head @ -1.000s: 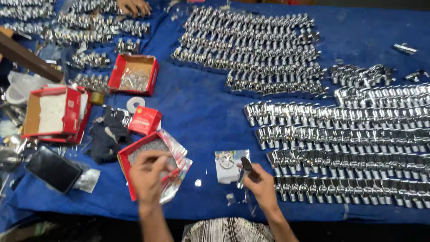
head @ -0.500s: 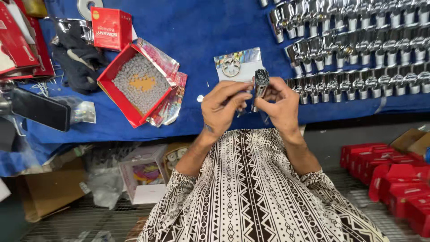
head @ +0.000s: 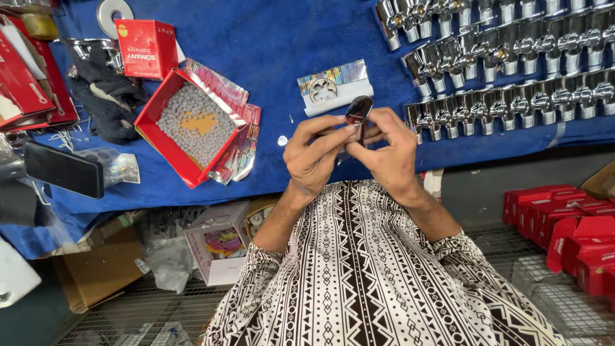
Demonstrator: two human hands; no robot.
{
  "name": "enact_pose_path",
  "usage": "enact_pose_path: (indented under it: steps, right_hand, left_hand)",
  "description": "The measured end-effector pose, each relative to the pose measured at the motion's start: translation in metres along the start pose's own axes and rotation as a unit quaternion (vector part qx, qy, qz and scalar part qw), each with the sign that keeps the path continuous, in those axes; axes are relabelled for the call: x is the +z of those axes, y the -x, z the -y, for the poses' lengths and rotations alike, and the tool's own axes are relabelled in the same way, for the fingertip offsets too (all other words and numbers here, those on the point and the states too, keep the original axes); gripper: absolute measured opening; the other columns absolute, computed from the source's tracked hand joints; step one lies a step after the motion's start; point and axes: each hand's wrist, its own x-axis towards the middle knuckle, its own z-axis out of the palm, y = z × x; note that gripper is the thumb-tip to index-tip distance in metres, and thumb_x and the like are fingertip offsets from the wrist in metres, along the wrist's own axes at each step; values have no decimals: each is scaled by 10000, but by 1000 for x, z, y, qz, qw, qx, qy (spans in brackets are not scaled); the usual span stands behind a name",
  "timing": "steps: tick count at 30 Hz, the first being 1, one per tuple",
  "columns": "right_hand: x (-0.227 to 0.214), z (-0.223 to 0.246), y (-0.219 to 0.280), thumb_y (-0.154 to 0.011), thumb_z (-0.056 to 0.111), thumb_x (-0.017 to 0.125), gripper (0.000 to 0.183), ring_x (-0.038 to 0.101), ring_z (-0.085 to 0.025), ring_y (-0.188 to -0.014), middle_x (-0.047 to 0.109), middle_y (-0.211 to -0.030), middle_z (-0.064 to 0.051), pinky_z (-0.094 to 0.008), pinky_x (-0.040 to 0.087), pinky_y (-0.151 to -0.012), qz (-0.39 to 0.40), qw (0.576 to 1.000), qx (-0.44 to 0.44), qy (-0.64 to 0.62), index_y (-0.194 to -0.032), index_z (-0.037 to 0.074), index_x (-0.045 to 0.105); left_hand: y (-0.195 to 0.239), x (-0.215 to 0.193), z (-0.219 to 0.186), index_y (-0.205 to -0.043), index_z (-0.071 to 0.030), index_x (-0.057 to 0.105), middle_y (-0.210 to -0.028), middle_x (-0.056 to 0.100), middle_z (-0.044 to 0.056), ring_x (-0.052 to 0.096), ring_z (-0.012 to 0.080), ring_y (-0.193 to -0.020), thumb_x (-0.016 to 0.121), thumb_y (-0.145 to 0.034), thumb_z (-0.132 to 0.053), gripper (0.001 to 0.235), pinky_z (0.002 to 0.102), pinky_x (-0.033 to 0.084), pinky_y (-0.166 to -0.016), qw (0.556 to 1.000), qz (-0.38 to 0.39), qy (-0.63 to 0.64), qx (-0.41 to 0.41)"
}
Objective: The person assembles faucets by picking up metal components, sliding rings onto the stems, and placing the finished units into a workspace.
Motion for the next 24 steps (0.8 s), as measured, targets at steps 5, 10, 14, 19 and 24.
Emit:
enact_pose_path:
  steps: [5, 10, 14, 19, 24]
  right_hand:
    - [-1, 13, -1, -812, -27, 870, 474, 753, -182, -917, 672, -1109, -107, -288, 648, -790, -17, 994, -82, 74, -1221, -26, 631]
    - [1, 19, -2, -801, -7, 890, 502, 754, -211, -900, 684, -1082, -125, -289, 640, -774, -30, 980, -138, 142, -1228, -25, 626]
    - [3, 23, 0, -800, 24, 898, 476, 745, -226, -864, 696, -1063, -123, -320, 614, -726, -40, 970, -153, 185, -1200, -4, 642]
    - [6, 30, 7, -791, 42, 895, 502, 734, -273, -912, 698, -1091, -144, -363, 606, -757, -12, 969, -173, 179, -1222, -10, 641]
    - [6, 30, 11, -794, 29, 885, 481, 729, -283, -916, 706, -1083, -153, -369, 597, -751, -4, 966, -169, 194, -1210, -19, 647]
  left_hand:
    - [4, -4, 4, -1088, -11, 755, -1198, 662, 124, 721, 184, -1000, 732, -906, 121, 226, 280, 624, -869, 997, -11, 61, -52]
    - [9, -6, 6, -1023, 2, 763, -1132, 719, 131, 716, 211, -1027, 796, -874, 89, 176, 294, 610, -909, 992, -33, 52, -113]
    - [3, -12, 5, -1223, -18, 657, -1268, 677, 160, 694, 222, -1105, 792, -901, 50, 356, 312, 595, -964, 973, 2, 155, -169]
    - [-3, -25, 15, -1468, -3, 460, -1454, 559, 230, 600, 256, -1342, 742, -952, -45, 590, 388, 547, -1129, 849, 114, 438, -274]
    - [18, -23, 21, -1339, 53, 585, -1471, 581, 254, 619, 285, -1318, 708, -1009, -57, 369, 414, 557, -1114, 860, 100, 419, -274]
